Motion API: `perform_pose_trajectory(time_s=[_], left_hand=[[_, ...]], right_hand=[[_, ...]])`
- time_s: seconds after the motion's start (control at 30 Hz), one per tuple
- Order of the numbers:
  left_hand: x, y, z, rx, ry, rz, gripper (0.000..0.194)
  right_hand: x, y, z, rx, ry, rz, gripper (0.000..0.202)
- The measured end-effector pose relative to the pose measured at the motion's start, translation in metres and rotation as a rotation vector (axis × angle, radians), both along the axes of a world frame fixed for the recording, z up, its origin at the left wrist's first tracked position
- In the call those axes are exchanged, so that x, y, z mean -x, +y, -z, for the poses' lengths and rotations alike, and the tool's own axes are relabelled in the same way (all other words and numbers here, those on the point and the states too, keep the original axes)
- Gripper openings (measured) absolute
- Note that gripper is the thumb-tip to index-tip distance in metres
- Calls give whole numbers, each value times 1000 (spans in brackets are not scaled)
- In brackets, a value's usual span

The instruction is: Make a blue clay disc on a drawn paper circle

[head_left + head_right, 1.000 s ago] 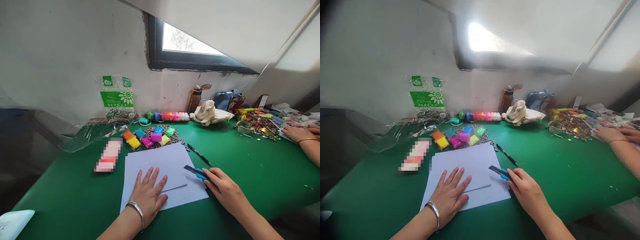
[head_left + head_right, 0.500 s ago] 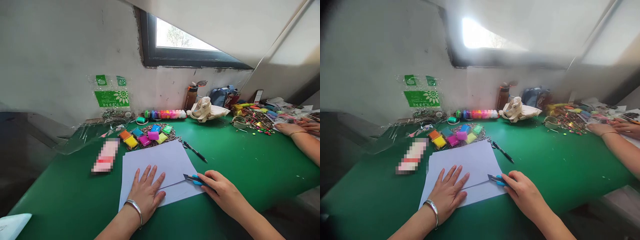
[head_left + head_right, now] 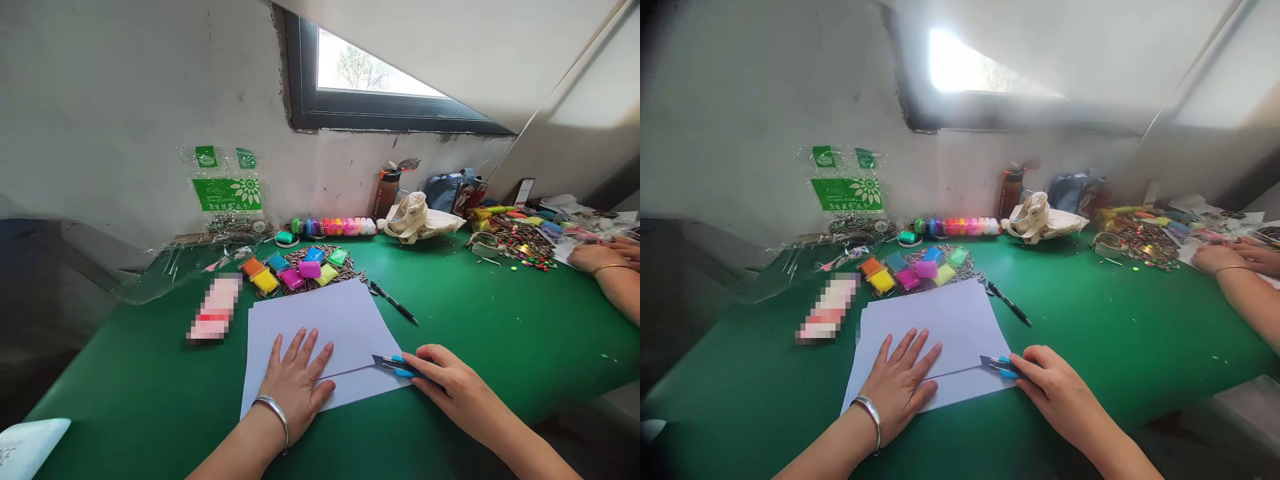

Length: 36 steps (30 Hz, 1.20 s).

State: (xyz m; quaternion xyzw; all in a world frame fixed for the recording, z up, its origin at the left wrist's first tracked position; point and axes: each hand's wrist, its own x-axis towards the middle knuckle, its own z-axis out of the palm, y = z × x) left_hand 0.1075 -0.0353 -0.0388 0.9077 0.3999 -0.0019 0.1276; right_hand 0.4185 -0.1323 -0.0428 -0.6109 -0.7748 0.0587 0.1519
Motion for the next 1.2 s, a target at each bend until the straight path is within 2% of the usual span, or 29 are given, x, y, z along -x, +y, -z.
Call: perform_pose_trajectory(time_s=[0.3,0.53,0.8,1.0,1.2], left_hand=[[-1,0,-1,9,9,0,57],[-1,-1,-4,26,6,5,62],[0,-1,-1,13,-6,0,65],[0,-3,-4,13,-10,10,65],[1,-3,-6,3,-14,6,64]], right_hand=[[16,-4,0,-6,-7,33,33],[15,-14,1,-13,24,41,33],[45,0,4,-81,-14,44,33],[45,-4,3,-102,-4,28,32],[60,-2,6,-162,-7,24,31]])
